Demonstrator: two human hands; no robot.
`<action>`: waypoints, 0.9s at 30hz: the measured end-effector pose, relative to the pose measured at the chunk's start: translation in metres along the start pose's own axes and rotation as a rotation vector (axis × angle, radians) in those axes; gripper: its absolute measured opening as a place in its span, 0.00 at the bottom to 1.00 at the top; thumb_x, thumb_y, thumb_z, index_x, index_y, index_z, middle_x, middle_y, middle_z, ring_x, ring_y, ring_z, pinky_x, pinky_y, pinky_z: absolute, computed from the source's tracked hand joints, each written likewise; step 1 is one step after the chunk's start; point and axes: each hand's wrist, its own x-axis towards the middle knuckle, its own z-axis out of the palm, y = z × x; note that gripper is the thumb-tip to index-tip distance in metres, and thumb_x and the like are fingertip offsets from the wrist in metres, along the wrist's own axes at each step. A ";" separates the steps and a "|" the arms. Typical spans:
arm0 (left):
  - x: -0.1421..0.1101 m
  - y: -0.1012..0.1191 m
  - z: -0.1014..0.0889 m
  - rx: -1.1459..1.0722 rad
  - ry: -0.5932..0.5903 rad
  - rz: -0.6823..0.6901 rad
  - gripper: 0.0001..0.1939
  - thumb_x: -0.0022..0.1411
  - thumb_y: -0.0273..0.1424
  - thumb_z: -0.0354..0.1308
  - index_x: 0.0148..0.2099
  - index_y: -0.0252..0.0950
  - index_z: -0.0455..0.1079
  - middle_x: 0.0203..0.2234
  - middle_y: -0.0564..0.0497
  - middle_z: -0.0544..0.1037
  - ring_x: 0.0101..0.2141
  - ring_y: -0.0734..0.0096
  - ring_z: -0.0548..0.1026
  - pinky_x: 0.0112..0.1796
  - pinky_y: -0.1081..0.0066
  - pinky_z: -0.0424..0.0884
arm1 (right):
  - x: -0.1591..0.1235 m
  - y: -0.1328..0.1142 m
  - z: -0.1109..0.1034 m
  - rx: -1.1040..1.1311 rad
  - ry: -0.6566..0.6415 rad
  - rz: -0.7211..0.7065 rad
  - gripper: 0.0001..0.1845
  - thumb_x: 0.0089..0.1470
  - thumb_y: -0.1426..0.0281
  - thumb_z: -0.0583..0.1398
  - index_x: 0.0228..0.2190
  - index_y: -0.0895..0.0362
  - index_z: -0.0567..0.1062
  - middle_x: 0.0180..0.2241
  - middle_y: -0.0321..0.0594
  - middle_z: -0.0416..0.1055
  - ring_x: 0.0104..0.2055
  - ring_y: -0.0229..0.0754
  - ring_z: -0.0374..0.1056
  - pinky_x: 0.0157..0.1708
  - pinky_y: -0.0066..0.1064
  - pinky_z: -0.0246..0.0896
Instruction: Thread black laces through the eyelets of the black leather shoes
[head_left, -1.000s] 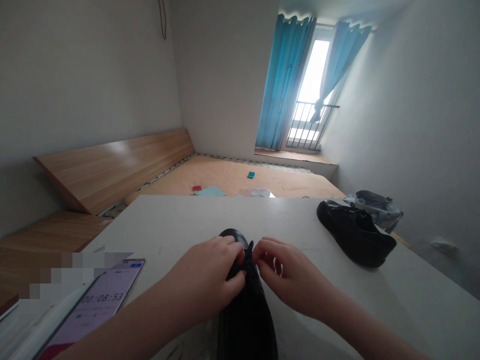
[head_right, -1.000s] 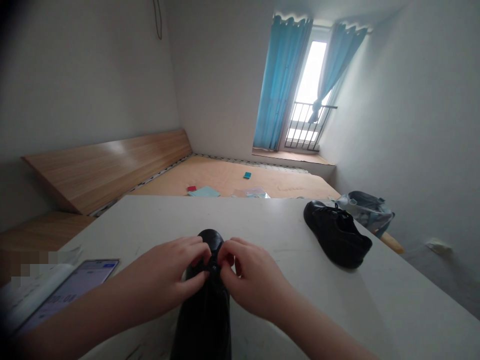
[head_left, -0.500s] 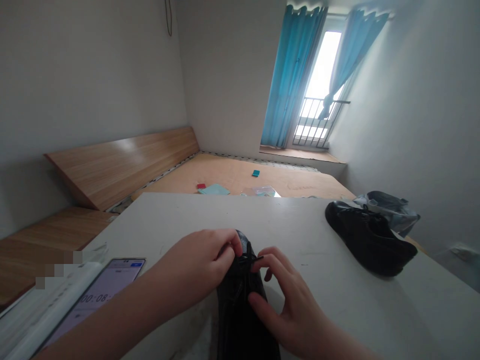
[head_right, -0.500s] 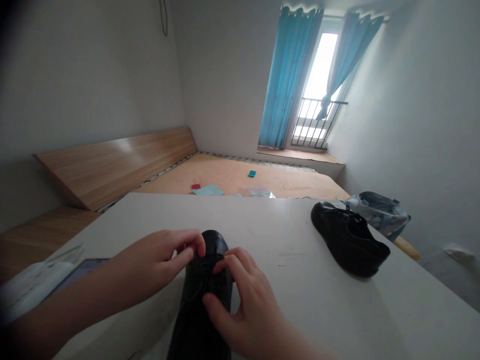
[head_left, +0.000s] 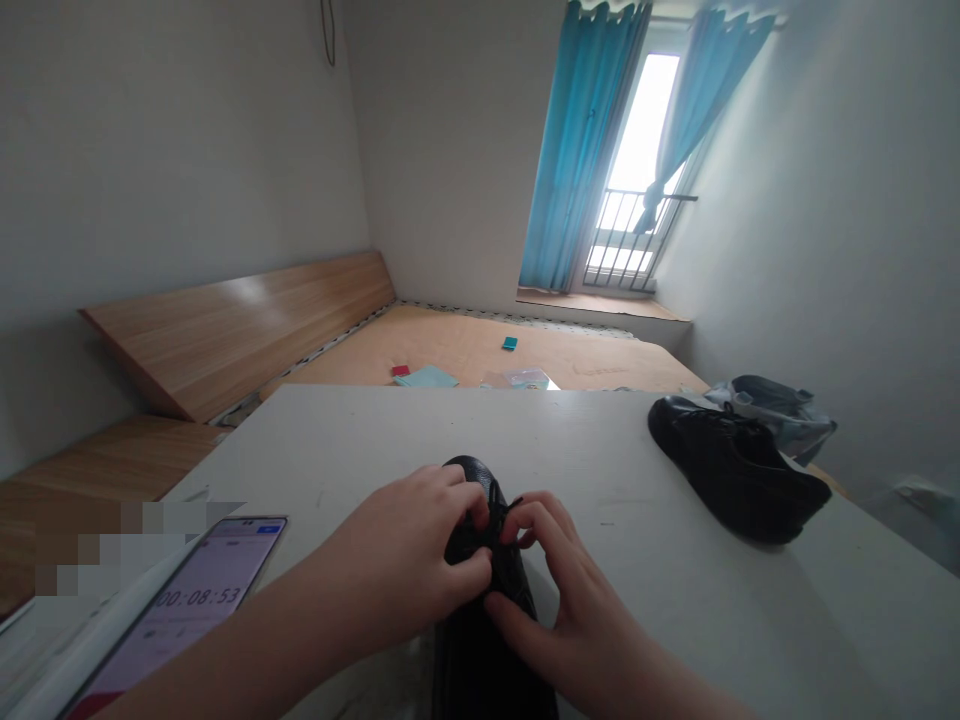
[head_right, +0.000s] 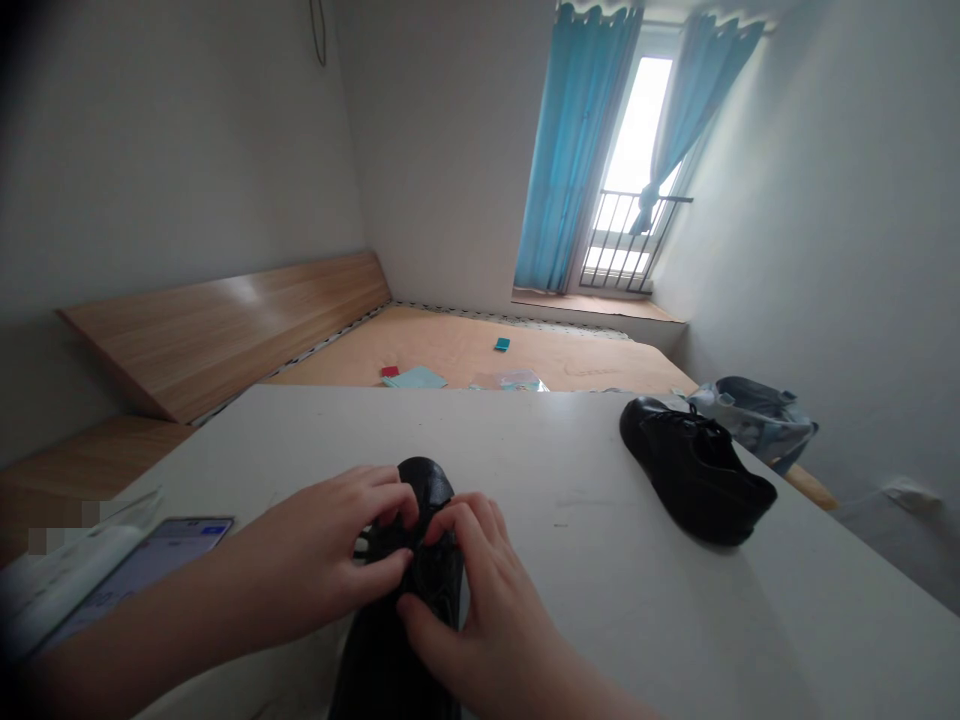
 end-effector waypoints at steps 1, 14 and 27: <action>0.000 0.000 0.000 0.000 0.002 -0.002 0.03 0.53 0.32 0.56 0.33 0.40 0.69 0.32 0.53 0.71 0.36 0.62 0.69 0.34 0.67 0.60 | 0.000 0.001 0.000 0.008 0.001 -0.004 0.18 0.45 0.81 0.57 0.38 0.53 0.63 0.42 0.38 0.62 0.46 0.43 0.60 0.46 0.37 0.59; 0.005 0.003 0.000 -0.045 0.041 -0.040 0.05 0.56 0.32 0.53 0.28 0.40 0.66 0.26 0.55 0.72 0.30 0.66 0.69 0.29 0.68 0.57 | -0.001 0.006 0.000 0.044 -0.028 -0.005 0.18 0.48 0.80 0.57 0.40 0.52 0.63 0.44 0.38 0.62 0.48 0.43 0.58 0.48 0.37 0.57; 0.005 0.003 -0.023 -0.809 0.266 -0.018 0.11 0.69 0.37 0.42 0.36 0.40 0.59 0.18 0.61 0.71 0.26 0.70 0.75 0.34 0.68 0.69 | -0.001 0.004 -0.002 0.030 -0.038 0.014 0.20 0.48 0.80 0.58 0.43 0.52 0.64 0.45 0.40 0.62 0.48 0.45 0.58 0.49 0.39 0.58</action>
